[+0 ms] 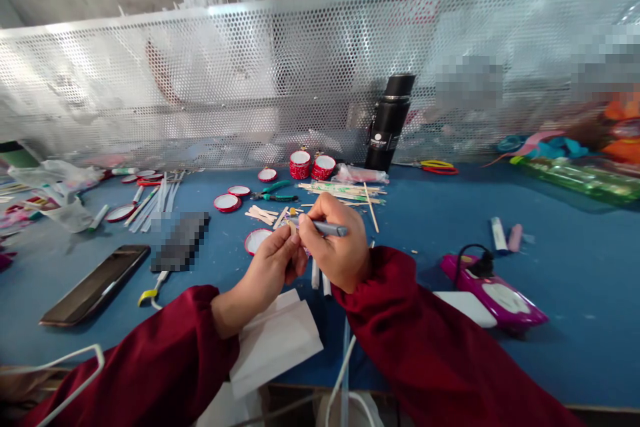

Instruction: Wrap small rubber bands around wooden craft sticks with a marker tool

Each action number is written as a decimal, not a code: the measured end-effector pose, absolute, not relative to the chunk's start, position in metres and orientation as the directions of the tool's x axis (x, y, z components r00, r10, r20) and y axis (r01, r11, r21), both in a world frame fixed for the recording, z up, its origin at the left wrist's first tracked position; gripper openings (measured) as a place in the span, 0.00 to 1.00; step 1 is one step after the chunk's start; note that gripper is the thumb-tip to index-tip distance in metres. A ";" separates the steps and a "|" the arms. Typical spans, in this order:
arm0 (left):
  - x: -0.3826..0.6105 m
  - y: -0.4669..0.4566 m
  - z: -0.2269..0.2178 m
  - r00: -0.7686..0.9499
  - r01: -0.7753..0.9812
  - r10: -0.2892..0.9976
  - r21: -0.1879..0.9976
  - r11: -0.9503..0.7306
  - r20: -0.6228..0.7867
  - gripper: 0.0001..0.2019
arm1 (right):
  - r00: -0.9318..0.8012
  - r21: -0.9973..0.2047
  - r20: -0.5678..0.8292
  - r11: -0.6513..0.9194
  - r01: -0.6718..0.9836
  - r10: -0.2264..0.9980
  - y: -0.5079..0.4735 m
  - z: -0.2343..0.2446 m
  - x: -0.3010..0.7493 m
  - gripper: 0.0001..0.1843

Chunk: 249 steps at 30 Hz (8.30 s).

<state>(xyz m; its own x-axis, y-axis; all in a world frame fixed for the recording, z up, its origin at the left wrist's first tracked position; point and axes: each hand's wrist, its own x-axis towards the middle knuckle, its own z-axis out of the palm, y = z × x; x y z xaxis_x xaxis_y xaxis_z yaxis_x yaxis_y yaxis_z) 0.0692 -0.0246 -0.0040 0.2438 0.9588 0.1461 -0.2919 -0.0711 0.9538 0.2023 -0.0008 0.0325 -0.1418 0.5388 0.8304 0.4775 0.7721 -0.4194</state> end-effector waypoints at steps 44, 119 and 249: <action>0.069 -0.022 -0.008 0.230 -0.329 0.960 0.941 -0.077 0.159 0.22 | -0.119 -0.403 0.841 0.757 0.514 0.528 0.002 0.033 0.205 0.12; 0.068 -0.025 -0.003 0.205 -0.359 0.958 0.926 -0.117 0.201 0.22 | -0.099 -0.404 0.853 0.768 0.497 0.513 -0.004 0.036 0.204 0.13; 0.071 -0.024 -0.007 0.233 -0.324 0.958 0.942 -0.085 0.166 0.22 | -0.132 -0.390 0.849 0.776 0.496 0.511 -0.002 0.037 0.205 0.13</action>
